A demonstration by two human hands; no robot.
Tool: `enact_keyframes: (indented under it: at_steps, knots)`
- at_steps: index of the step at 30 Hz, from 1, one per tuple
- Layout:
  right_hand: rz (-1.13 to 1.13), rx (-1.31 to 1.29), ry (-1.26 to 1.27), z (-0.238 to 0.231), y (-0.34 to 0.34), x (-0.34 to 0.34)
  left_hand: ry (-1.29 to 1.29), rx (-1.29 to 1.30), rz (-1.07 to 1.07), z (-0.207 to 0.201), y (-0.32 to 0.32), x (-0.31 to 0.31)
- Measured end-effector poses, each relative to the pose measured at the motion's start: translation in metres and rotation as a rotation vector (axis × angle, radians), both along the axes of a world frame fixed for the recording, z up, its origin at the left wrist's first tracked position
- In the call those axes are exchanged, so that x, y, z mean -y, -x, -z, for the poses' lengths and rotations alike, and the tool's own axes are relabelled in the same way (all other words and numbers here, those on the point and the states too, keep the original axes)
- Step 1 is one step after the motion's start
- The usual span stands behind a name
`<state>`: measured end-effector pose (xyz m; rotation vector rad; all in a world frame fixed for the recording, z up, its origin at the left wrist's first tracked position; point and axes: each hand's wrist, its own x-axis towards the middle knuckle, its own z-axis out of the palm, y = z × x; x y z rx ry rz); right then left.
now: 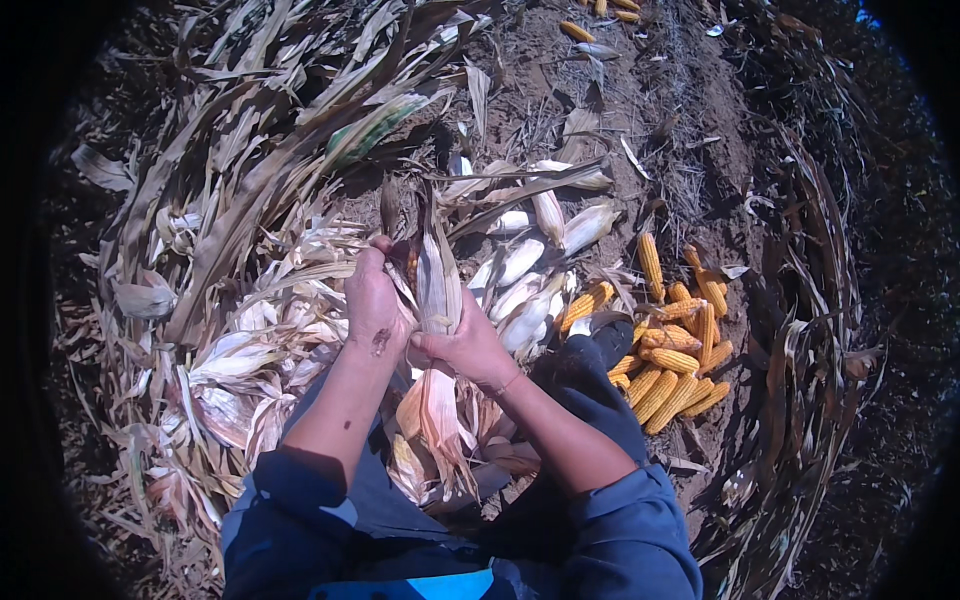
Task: The person sits on the ground in a cornfield and shucks corn cobs by hand, removing the husks and silk. The shucked cobs are placed in a growing pile on the ground, while the discarded husks accumulate nearby.
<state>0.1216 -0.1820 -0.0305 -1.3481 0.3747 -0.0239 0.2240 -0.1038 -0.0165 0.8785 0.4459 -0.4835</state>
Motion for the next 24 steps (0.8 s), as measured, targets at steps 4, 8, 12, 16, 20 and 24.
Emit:
enact_keyframes:
  at_steps: [4,8,12,16,20,24]
  knots:
    - [0.146,-0.073,-0.228,-0.003,-0.003,0.012,0.094,-0.026,-0.132,-0.003,0.001,0.003]
    - [0.293,0.038,-0.005,-0.016,-0.012,0.012,0.102,-0.111,-0.135,-0.018,0.014,0.013]
    - [0.44,0.068,0.077,-0.014,-0.016,0.014,0.073,-0.147,-0.098,-0.022,0.03,0.02]
    - [0.726,-0.145,0.012,0.053,-0.017,0.084,0.34,-0.074,0.141,-0.053,0.034,0.013]
    - [0.827,0.152,-0.321,0.014,0.01,0.141,0.356,-0.068,0.32,-0.055,0.026,-0.007]
    - [0.767,0.18,-0.296,-0.004,0.007,0.12,-0.291,0.266,0.679,-0.034,0.029,-0.024]
